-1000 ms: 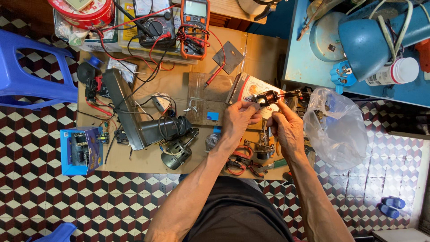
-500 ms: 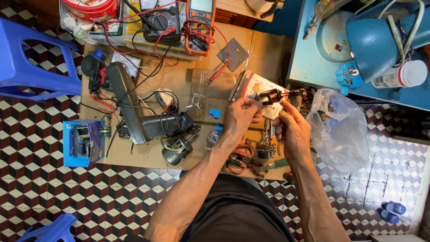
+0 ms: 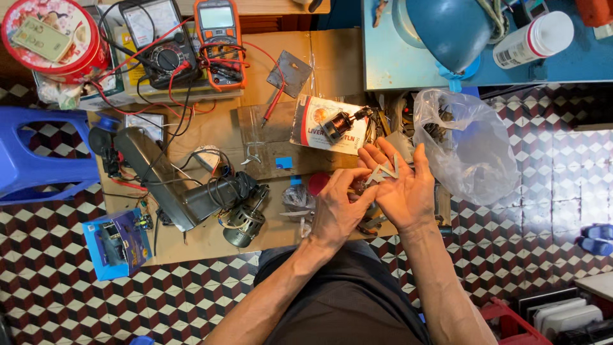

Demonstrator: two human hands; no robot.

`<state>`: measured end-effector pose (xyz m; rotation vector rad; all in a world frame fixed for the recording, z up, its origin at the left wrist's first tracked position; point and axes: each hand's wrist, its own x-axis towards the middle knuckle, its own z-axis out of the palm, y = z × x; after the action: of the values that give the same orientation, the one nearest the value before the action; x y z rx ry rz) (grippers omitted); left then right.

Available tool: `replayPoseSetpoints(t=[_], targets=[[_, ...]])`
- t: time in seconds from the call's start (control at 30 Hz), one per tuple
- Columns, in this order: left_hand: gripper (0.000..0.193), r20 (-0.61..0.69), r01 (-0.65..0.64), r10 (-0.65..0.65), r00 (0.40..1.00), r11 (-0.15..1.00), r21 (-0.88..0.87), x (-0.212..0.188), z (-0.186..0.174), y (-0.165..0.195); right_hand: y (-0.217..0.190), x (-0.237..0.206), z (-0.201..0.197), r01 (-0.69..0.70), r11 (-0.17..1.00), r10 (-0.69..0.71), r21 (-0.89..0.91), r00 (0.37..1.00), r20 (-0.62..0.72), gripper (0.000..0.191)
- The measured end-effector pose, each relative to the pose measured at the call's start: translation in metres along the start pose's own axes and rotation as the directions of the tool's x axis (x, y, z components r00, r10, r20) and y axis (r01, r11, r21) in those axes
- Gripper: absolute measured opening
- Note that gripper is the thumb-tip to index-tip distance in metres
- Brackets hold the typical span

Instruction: The person assembles small electronic components on a cluttered workbench. They handle wires, a cylindrical coil, and a small black plastic housing, using pliers to strip and bend wires, then insert and secure them into the housing.

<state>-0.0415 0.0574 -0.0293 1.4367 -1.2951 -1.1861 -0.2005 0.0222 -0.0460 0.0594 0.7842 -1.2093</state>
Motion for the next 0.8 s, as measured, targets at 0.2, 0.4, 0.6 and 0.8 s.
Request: replayPoseSetpoints(t=[0.2,0.4,0.6,0.8], targets=[[0.023,0.048,0.097,-0.098,0.994,0.995,0.028,0.011,0.014,-0.006,0.001,-0.005,-0.011,0.000,0.996,-0.007,0.088,0.997,0.074,0.066],[0.022,0.182,0.429,-0.396,0.900,0.881,-0.201,0.013,0.015,-0.020,-0.005,-0.004,-0.016,-0.005,1.000,0.003,0.020,0.998,0.056,0.055],[0.021,0.195,0.449,-0.405,0.893,0.823,-0.347,0.004,0.009,-0.025,-0.026,-0.013,-0.024,0.026,0.913,-0.032,-0.408,0.999,-0.006,0.051],[0.020,0.199,0.447,-0.400,0.895,0.795,-0.410,-0.009,0.012,-0.031,-0.023,-0.013,-0.020,0.101,0.415,-0.246,-0.904,0.969,-0.004,0.038]])
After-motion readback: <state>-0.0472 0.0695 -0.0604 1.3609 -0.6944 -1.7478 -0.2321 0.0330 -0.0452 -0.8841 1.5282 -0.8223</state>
